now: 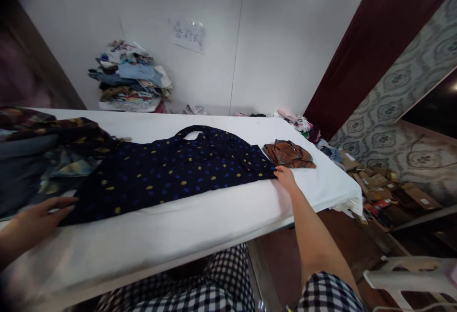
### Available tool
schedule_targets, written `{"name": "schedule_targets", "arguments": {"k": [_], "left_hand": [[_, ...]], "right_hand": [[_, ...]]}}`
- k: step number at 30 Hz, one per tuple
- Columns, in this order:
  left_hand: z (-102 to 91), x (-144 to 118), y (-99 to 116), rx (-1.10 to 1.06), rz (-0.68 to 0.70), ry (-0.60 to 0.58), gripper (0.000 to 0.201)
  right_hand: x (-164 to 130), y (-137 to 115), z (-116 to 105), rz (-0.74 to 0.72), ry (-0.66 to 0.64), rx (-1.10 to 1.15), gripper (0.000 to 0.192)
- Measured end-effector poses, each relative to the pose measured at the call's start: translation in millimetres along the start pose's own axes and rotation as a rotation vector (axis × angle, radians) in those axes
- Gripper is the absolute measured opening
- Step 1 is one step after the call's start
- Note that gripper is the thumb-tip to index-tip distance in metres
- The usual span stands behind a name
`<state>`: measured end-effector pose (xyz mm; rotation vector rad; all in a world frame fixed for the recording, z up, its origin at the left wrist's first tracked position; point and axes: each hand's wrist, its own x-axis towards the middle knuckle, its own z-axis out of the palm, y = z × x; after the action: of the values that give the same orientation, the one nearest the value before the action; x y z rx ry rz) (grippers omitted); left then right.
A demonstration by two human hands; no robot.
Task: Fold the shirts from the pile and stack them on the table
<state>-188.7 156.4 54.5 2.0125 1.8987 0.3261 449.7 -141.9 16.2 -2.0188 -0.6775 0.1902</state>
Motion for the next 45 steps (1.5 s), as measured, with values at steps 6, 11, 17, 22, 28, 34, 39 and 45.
{"name": "schedule_targets", "arguments": {"k": [6, 11, 17, 22, 28, 34, 39, 45], "left_hand": [[-9.4, -15, 29, -0.081, -0.089, 0.021, 0.07], [-7.3, -10, 43, 0.139, -0.026, -0.044, 0.064], [-5.2, -14, 34, 0.186, 0.079, -0.033, 0.046], [-3.7, -7, 64, 0.126, 0.195, 0.135, 0.053], [26.7, 23, 119, 0.252, 0.538, -0.012, 0.04], [28.1, 35, 131, 0.349, 0.522, 0.038, 0.029], [31.9, 18, 131, 0.41, 0.477, 0.136, 0.035], [60.2, 5, 127, 0.243, 0.665, 0.164, 0.049]], "right_hand": [[-7, 7, 8, -0.013, -0.026, 0.016, 0.048], [-5, 11, 6, -0.031, 0.065, -0.001, 0.047], [-12, 23, 5, -0.026, 0.105, -0.235, 0.046], [-19, 22, 14, -0.022, 0.212, -0.214, 0.061], [-24, 18, 15, -0.044, 0.199, -0.191, 0.064], [-28, 13, 17, -0.072, 0.206, -0.245, 0.062], [-28, 15, 18, -0.084, 0.214, -0.237, 0.057], [-28, 15, 20, -0.068, 0.22, -0.19, 0.055]]}}
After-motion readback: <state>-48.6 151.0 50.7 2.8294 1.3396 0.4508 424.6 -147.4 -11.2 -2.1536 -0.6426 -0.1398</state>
